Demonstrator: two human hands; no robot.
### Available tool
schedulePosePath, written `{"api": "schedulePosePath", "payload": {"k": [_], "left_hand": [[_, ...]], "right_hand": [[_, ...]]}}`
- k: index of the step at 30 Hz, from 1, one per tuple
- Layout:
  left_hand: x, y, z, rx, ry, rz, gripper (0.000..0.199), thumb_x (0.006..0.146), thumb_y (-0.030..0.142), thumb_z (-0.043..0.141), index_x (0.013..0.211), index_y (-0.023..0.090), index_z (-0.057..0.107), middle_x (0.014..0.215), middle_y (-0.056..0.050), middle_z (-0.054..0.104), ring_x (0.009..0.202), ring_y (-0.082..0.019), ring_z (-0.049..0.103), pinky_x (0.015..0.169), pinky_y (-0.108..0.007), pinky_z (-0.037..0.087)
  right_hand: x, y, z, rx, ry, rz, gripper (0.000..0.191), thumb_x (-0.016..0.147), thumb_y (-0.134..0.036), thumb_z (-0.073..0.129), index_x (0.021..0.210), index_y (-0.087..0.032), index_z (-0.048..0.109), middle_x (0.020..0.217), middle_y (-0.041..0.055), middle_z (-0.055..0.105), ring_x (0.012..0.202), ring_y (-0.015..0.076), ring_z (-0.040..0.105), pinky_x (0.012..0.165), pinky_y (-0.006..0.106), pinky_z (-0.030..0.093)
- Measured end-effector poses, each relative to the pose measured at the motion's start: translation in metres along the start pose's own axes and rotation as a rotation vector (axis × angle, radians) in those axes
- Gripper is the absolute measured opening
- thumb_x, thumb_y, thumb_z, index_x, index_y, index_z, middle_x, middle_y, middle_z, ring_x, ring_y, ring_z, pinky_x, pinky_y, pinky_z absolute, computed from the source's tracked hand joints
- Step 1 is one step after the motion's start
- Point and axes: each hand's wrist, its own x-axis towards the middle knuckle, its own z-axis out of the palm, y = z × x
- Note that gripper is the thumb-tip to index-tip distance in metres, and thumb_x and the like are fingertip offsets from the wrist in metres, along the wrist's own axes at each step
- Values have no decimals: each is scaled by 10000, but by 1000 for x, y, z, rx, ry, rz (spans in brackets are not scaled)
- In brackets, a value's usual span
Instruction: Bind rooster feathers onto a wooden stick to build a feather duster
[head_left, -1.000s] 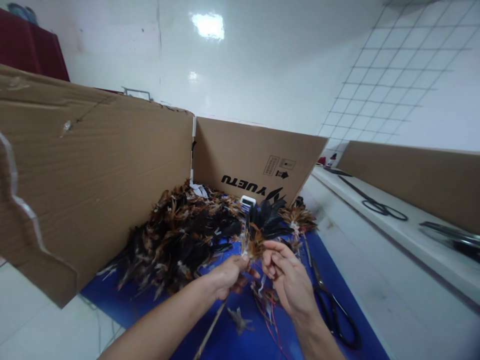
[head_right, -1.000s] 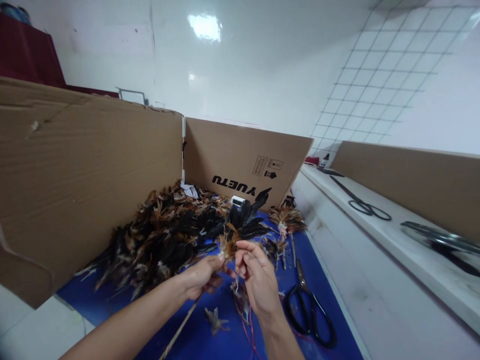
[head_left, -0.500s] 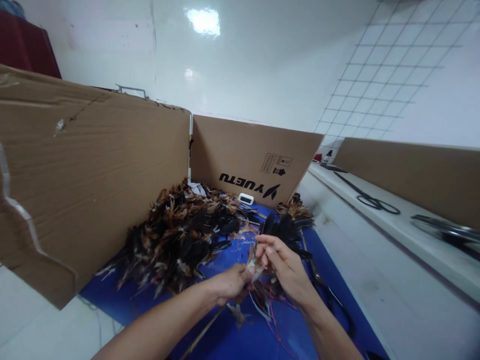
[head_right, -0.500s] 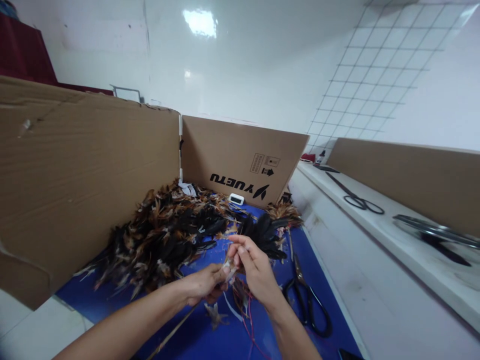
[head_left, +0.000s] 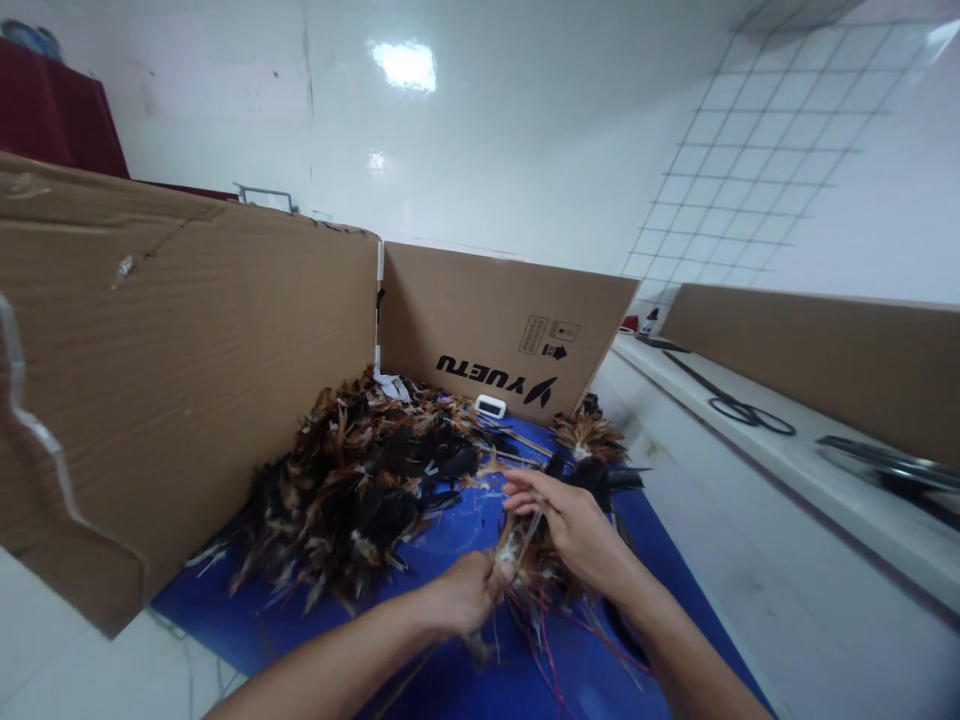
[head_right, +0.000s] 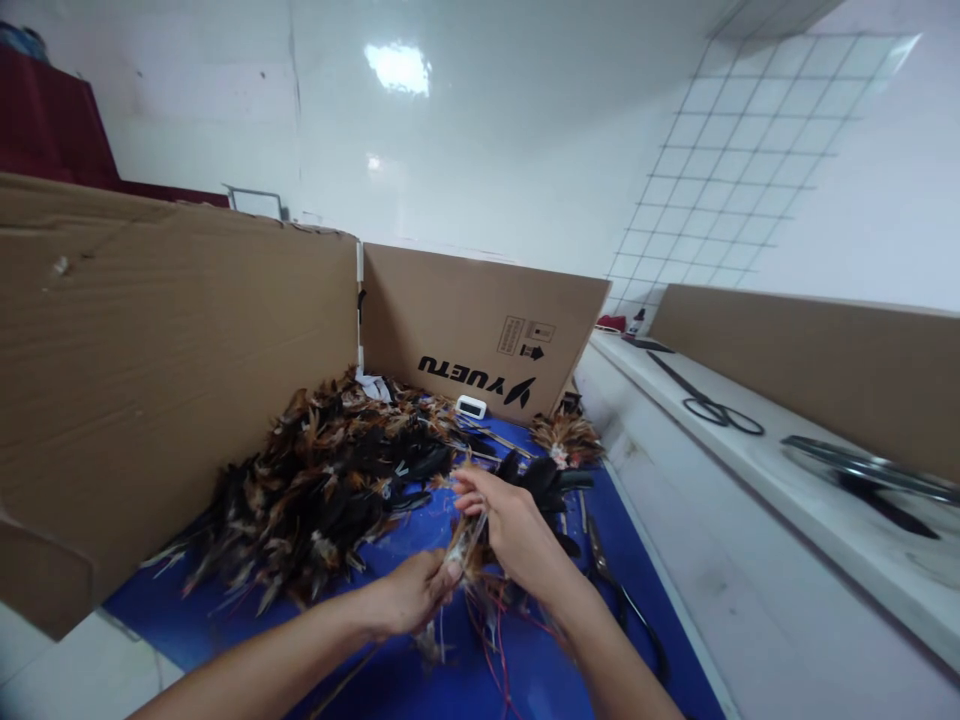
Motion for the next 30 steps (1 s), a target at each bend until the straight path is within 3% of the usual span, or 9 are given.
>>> {"api": "schedulePosePath", "payload": {"k": [7,11,15,17,20,23,26,28,30], "left_hand": [[0,-6,7,109,16,69,633,770,664,178,806,140,532,643,-10,438,546,-95,332,499,-215,274],[-2,-4,13,46,-5,44,605,761,671,209,807,148,507,636,-3,417,525,-84,315,488,-217,269],[-2,-1,20,-236,-179,-206,495,746,648,335,809,170,444,571,27,393,413,-64,320,421,-210,261],[-2,-2,22,-453,-251,-336,436,735,611,417,793,179,413,583,35,399,371,-47,308,385,-194,244],[-1,-6,22,-696,-325,-405,384,717,546,506,765,180,397,585,45,393,346,-24,279,352,-160,200],[-2,-10,19,-773,-348,-433,354,731,509,511,759,172,407,571,45,394,337,-16,260,337,-147,181],[-5,-11,14,-813,-342,-429,324,757,486,486,756,172,406,582,35,410,336,-16,253,332,-145,183],[-8,-9,10,-853,-356,-407,304,765,466,482,750,172,405,581,35,403,335,-16,244,331,-143,171],[-10,-6,5,-898,-405,-372,291,772,450,482,748,171,404,575,41,383,334,-10,224,334,-141,153]], "right_hand": [[30,-4,11,-194,-128,-126,594,583,31,331,1072,-189,586,904,45,651,757,137,600,723,294,496],[45,5,26,-276,-322,-104,577,558,54,323,1019,-153,600,865,50,658,696,121,599,653,240,478],[51,25,49,-439,-671,-11,428,655,9,416,991,-167,613,758,34,667,629,134,598,578,224,453],[53,26,55,-560,-773,19,319,699,-51,481,965,-145,629,776,75,667,685,180,608,607,265,459],[57,4,48,-630,-645,-81,252,734,-170,556,971,-129,629,911,134,646,853,242,589,734,337,448],[42,-33,19,-454,-211,-231,268,816,-228,481,1065,-210,579,1055,72,604,975,190,543,864,316,395],[-4,-52,-13,-316,199,-126,195,836,-290,457,928,-222,614,909,39,632,847,161,573,789,272,428],[-44,-42,-23,-250,215,71,224,837,-336,443,776,-206,615,692,18,616,658,135,570,621,216,447],[-80,-18,-18,-164,-20,289,282,822,-392,446,706,-194,609,595,11,589,567,129,554,535,203,438]]}}
